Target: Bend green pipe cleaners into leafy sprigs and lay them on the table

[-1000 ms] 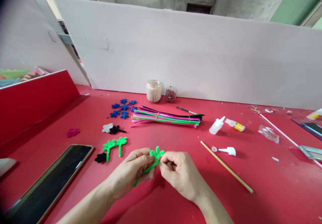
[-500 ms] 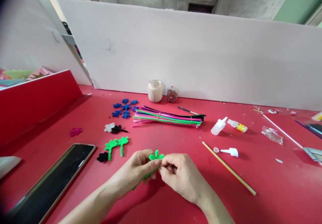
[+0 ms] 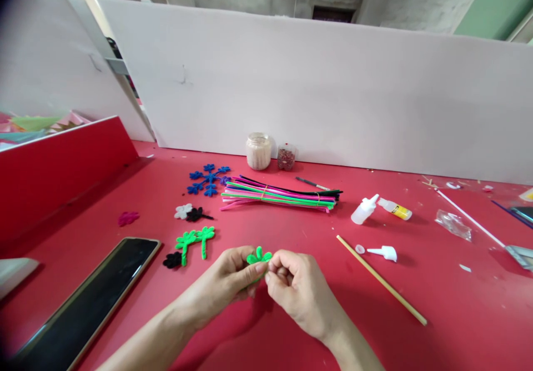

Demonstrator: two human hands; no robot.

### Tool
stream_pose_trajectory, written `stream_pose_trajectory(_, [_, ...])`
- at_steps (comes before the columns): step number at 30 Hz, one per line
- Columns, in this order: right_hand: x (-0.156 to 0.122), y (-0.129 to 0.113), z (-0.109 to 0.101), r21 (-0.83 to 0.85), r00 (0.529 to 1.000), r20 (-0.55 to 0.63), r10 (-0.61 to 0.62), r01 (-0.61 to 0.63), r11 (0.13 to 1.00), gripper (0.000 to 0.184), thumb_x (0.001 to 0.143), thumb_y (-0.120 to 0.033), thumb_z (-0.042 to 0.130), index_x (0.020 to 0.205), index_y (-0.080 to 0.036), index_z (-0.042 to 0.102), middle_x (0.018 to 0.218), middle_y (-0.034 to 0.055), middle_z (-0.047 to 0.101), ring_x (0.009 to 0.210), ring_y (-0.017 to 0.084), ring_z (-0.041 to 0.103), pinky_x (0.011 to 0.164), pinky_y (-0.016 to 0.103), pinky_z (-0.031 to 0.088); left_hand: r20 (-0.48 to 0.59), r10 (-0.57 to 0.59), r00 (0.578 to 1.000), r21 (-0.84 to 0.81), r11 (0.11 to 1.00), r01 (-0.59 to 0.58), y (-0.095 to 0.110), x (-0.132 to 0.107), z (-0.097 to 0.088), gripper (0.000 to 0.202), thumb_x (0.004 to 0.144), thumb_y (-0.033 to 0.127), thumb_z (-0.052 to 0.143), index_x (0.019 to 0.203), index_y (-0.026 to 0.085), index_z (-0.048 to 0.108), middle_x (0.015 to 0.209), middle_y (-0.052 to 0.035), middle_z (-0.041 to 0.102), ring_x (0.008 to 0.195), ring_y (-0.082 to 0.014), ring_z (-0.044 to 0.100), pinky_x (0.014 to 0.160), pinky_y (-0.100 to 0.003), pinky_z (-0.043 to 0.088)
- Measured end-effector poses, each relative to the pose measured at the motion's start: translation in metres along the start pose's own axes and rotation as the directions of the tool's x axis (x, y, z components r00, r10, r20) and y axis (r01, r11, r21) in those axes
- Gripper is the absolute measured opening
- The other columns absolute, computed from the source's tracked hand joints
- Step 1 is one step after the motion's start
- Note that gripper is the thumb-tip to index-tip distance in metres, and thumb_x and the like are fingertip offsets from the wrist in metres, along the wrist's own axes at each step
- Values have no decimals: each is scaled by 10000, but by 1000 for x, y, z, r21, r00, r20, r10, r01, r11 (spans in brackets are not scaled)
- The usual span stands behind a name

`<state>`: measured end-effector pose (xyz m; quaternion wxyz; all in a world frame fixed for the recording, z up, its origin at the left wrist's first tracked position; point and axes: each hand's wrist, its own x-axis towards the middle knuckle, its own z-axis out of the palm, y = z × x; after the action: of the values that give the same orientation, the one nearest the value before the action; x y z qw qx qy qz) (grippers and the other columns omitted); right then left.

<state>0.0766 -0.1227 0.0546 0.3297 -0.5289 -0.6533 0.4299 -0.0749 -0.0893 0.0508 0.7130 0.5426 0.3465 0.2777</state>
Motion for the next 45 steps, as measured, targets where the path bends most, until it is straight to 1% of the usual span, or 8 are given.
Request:
stream_pose_trajectory(5, [1,3,2,29,1000,-12,7,-6,1000,163,777,-171,424,620,-183,386,545,-67,262,483,81,229,424,194,228,-11,-20,1000,-65,998,19,-1,1,0,271,749,382,518,636,138,487,467,53,424,407,-35,308,374,-162,198])
stream_pose_trajectory(10, [3,8,0,68,1000,4,-26,26,997,140,787,-176,426,647,-174,429,547,-63,304,489,82,258,441,195,256,-35,-73,997,-102,992,69,-5,2,-1,272,746,402,509,657,145,508,480,33,493,376,-42,337,362,-177,209])
stream_pose_trajectory(13, [3,9,-2,47,999,-23,-44,45,998,123,785,-173,432,664,-169,456,560,-56,326,498,83,277,456,196,275,-22,-97,995,-164,982,92,-8,2,-3,278,764,402,479,667,146,522,515,6,550,378,-54,387,381,-187,253])
stream_pose_trajectory(17, [5,10,-4,5,998,-52,-43,43,999,101,778,-176,444,682,-166,475,558,-54,329,492,84,285,451,198,277,-9,-73,997,-238,969,69,-10,3,-4,247,786,355,444,670,151,521,514,-14,572,406,-90,451,405,-208,292])
stream_pose_trajectory(28, [3,10,-4,-38,996,-91,-28,24,999,125,784,-207,459,665,-170,469,548,-56,336,486,85,299,448,197,281,-60,-29,998,-126,992,21,-6,2,-3,166,708,259,578,611,128,545,540,4,541,493,-89,453,508,-222,352])
stream_pose_trajectory(33, [3,9,-6,21,997,-76,-29,31,999,124,794,-226,464,688,-167,492,560,-51,347,499,87,304,454,199,276,-32,30,999,-186,982,-35,-8,2,-6,167,715,242,582,596,126,563,553,18,508,535,-81,420,556,-219,328])
stream_pose_trajectory(39, [5,12,-11,225,997,-79,-2,20,974,310,842,-260,407,545,-169,414,498,-61,323,486,82,299,484,205,273,-23,19,1000,-216,976,-23,-8,2,-7,99,697,219,608,653,130,604,602,13,541,594,-88,441,612,-213,325])
stream_pose_trajectory(45, [6,15,-16,306,994,-83,68,-39,951,234,841,-261,421,703,-147,573,488,-59,369,489,79,326,480,199,269,-5,-19,1000,-211,977,17,-6,1,-7,128,702,245,605,657,127,620,610,0,559,607,-94,455,624,-207,325])
